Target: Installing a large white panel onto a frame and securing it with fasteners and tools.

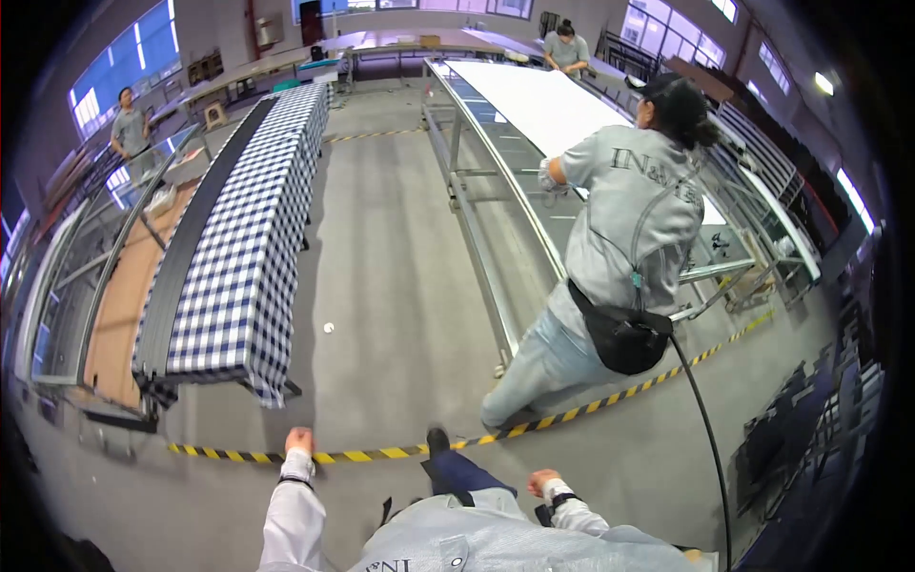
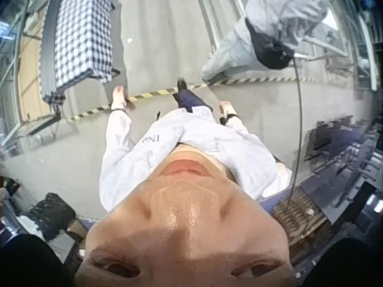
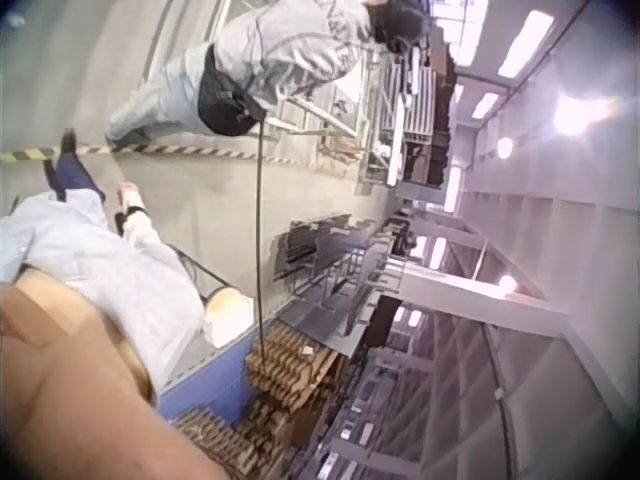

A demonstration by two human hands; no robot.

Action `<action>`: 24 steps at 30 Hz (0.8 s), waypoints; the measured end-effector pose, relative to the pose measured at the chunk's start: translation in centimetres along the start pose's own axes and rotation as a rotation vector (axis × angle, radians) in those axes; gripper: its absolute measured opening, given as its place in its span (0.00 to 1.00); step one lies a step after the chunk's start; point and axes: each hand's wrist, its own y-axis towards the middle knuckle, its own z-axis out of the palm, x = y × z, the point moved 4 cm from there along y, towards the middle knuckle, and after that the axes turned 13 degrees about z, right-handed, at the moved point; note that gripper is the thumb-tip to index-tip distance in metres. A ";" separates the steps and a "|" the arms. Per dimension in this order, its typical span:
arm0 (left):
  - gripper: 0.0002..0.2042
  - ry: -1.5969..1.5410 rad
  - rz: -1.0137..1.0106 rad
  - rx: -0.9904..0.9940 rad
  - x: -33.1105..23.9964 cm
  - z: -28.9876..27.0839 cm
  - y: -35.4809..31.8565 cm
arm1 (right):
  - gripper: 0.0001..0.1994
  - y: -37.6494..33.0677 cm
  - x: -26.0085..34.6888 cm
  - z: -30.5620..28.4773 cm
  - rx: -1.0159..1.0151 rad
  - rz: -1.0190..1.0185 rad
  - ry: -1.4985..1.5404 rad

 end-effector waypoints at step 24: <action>0.06 -0.213 -0.548 0.301 -28.1 20.3 81.0 | 0.16 1.8 79.2 0.0 0.316 -0.665 1.096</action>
